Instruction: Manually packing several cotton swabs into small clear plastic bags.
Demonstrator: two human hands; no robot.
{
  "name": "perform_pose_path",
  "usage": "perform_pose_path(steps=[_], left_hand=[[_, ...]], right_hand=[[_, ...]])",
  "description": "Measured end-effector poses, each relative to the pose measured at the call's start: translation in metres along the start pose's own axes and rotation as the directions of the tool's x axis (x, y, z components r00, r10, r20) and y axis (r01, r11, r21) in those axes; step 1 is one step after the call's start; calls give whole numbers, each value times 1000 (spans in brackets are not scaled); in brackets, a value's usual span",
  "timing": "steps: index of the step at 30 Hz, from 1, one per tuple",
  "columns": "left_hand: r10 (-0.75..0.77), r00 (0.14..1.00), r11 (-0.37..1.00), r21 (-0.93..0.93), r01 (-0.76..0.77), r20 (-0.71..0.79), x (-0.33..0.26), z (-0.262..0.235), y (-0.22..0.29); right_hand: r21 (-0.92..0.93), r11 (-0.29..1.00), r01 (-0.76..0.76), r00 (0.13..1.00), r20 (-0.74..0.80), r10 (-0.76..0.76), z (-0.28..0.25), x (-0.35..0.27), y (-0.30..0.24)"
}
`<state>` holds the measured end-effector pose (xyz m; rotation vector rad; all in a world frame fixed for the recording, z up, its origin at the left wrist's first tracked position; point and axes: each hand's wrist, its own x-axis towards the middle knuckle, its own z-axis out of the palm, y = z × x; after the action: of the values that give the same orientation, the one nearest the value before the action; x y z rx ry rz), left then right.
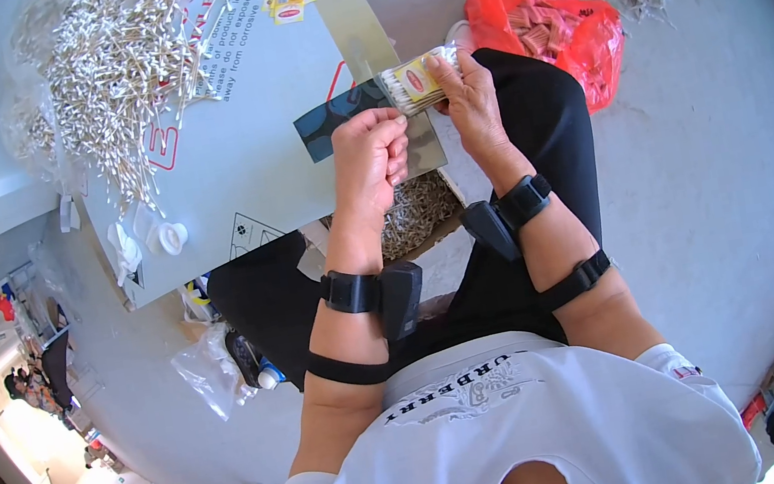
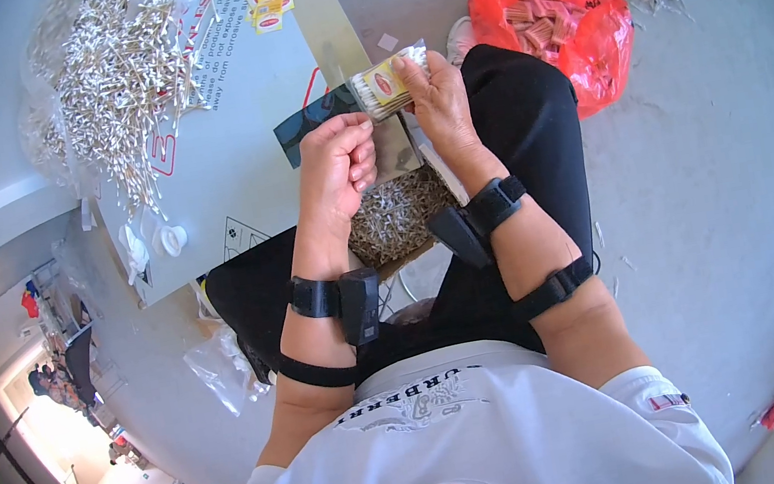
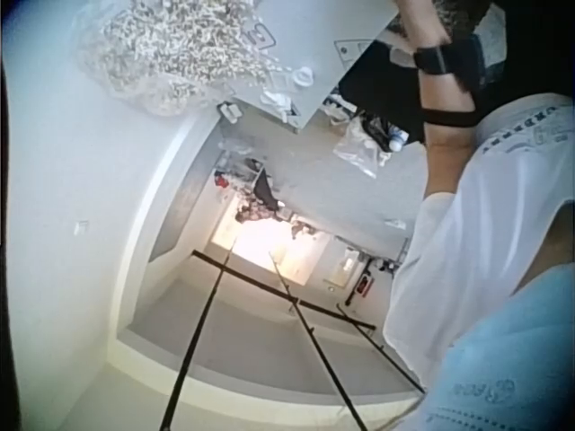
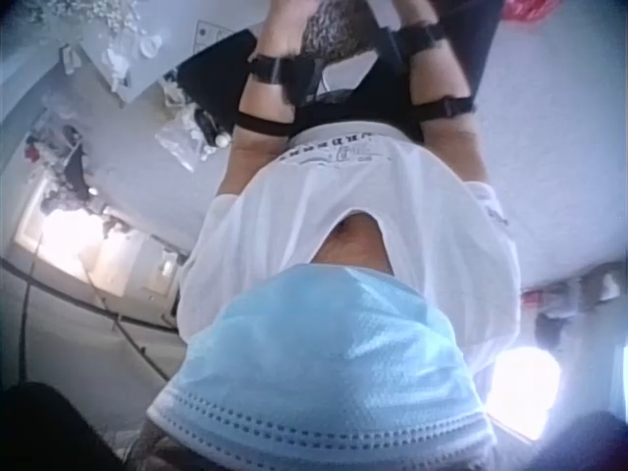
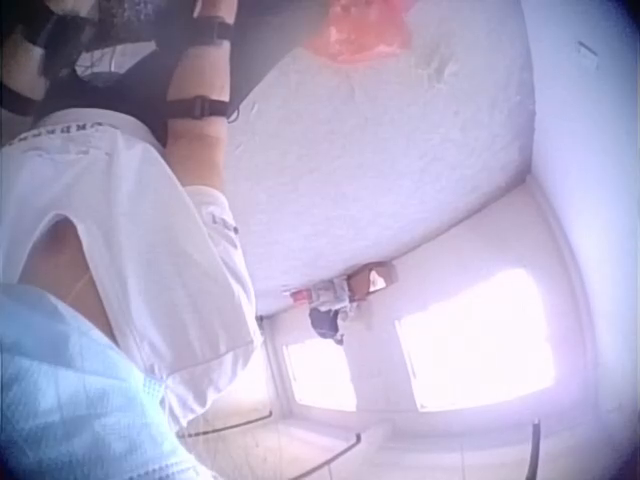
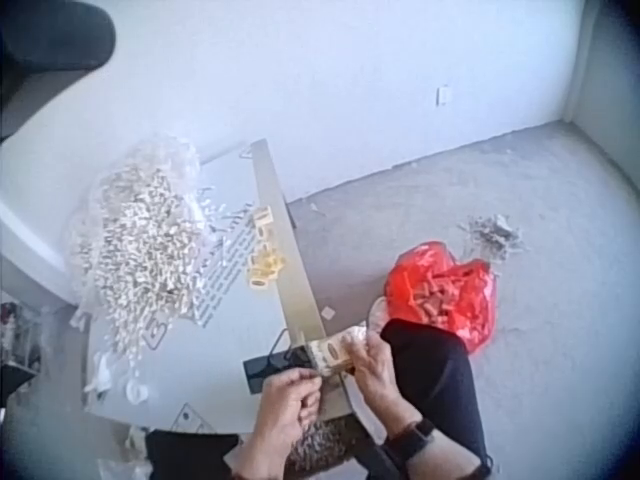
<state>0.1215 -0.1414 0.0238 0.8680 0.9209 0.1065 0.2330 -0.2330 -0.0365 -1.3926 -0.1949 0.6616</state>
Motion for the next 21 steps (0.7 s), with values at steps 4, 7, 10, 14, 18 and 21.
perform_pose_path(steps=[4,7,10,14,18,21], left_hand=[[-47,998,999,-17,47,-29,0,-1,0],[49,993,999,17,-47,-105,5,9,-9],[69,968,995,87,-49,-241,20,12,-16],[596,803,399,877,-267,-27,25,13,-16],[755,602,-43,936,-348,259,14,15,-15],[687,550,-284,873,-398,474,11,23,-21]], right_hand=[[55,998,-29,999,-25,31,1,-2,-10],[79,996,-42,998,-52,46,0,-4,-12],[128,986,-107,990,-77,117,-1,-5,-11],[196,974,-115,983,-118,140,0,-6,-4],[247,968,-54,989,-120,85,7,-9,-12],[264,957,-121,979,-129,160,4,-8,-7]])
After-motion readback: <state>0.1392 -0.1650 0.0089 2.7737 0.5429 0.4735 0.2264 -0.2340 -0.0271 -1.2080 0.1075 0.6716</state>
